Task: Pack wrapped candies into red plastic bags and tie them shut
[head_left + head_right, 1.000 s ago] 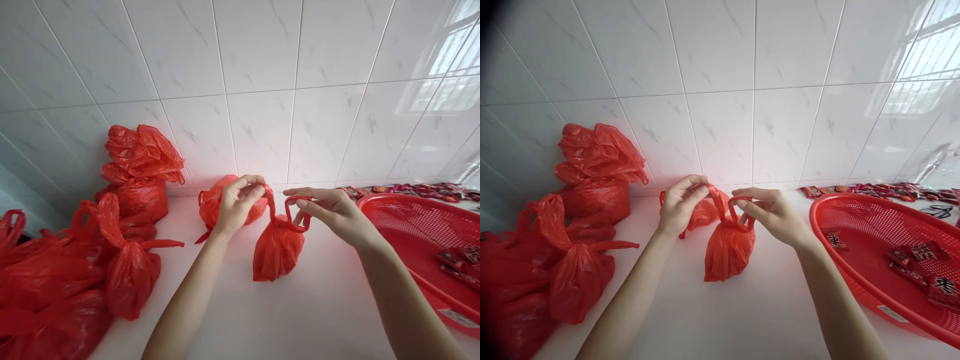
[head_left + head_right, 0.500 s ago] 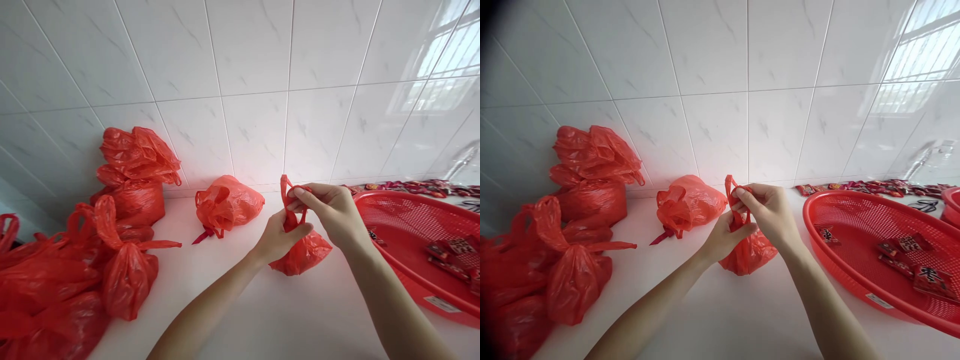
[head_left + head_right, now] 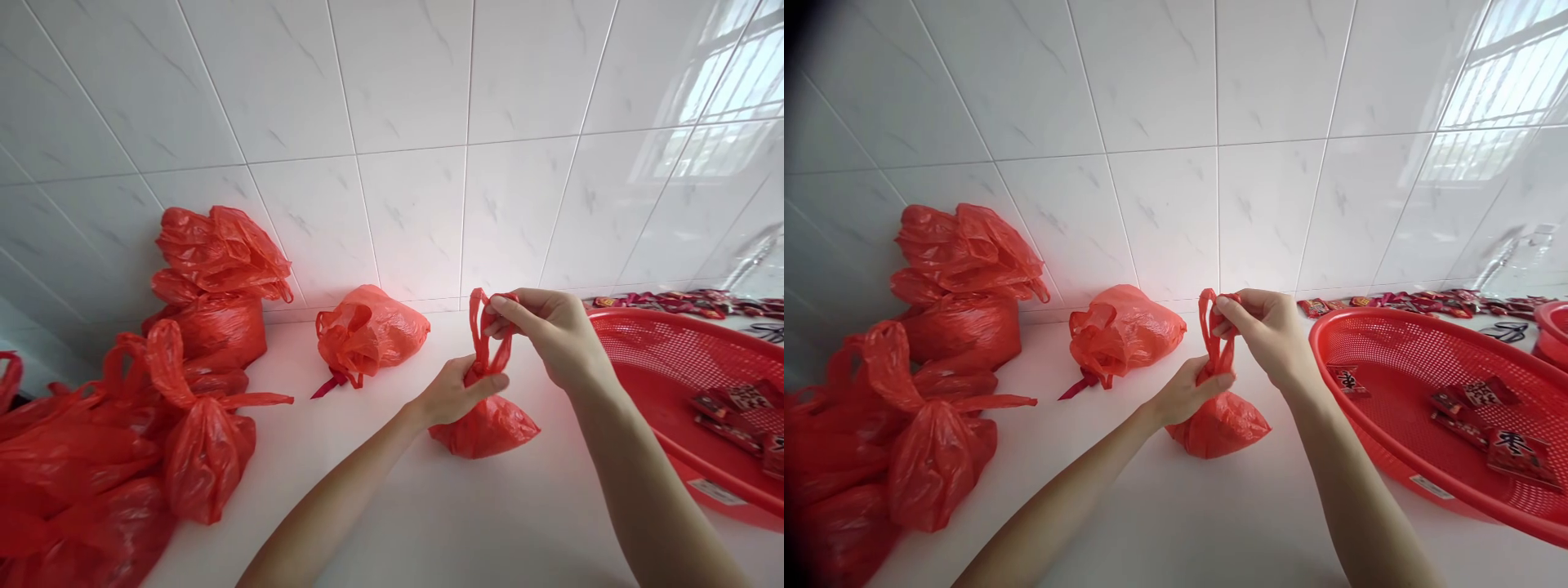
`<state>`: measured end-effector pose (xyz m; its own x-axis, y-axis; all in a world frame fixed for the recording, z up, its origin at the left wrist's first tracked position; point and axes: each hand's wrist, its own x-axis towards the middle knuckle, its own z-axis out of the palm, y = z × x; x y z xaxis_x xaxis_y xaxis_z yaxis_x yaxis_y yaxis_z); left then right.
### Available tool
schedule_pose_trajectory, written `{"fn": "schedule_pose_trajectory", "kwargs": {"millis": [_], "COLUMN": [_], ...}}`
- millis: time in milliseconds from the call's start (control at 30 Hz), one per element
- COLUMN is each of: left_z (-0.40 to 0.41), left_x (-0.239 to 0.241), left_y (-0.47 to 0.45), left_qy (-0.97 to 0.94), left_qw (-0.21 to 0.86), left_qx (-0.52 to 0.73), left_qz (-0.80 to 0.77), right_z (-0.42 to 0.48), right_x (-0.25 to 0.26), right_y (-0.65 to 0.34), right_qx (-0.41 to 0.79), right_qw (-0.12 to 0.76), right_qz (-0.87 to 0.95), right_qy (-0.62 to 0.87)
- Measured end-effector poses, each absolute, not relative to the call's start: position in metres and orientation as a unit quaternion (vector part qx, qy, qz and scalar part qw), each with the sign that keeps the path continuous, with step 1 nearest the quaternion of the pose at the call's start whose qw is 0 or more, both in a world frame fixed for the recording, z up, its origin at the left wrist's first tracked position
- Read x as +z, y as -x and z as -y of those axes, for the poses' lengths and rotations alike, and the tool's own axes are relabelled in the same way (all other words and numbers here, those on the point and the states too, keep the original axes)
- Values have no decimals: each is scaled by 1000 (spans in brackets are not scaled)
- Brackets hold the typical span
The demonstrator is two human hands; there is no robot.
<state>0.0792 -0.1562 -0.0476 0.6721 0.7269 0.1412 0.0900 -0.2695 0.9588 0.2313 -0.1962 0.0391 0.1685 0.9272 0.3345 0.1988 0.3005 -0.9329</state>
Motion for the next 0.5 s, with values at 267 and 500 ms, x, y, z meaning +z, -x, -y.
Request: {"fn": "schedule_pose_trajectory", "kwargs": {"millis": [267, 500], "left_z": [157, 144], "left_x": [-38, 14], "left_y": [-77, -13], "left_qy": [-759, -706], "left_qw": [521, 384], "left_qx": [291, 507], "left_qz": [-260, -311], "right_z": [206, 230], "right_x": [45, 58], "right_y": [-234, -247], "right_qx": [293, 191], "right_qw": [569, 626], "right_qz": [591, 540], "right_qy": [490, 530]}}
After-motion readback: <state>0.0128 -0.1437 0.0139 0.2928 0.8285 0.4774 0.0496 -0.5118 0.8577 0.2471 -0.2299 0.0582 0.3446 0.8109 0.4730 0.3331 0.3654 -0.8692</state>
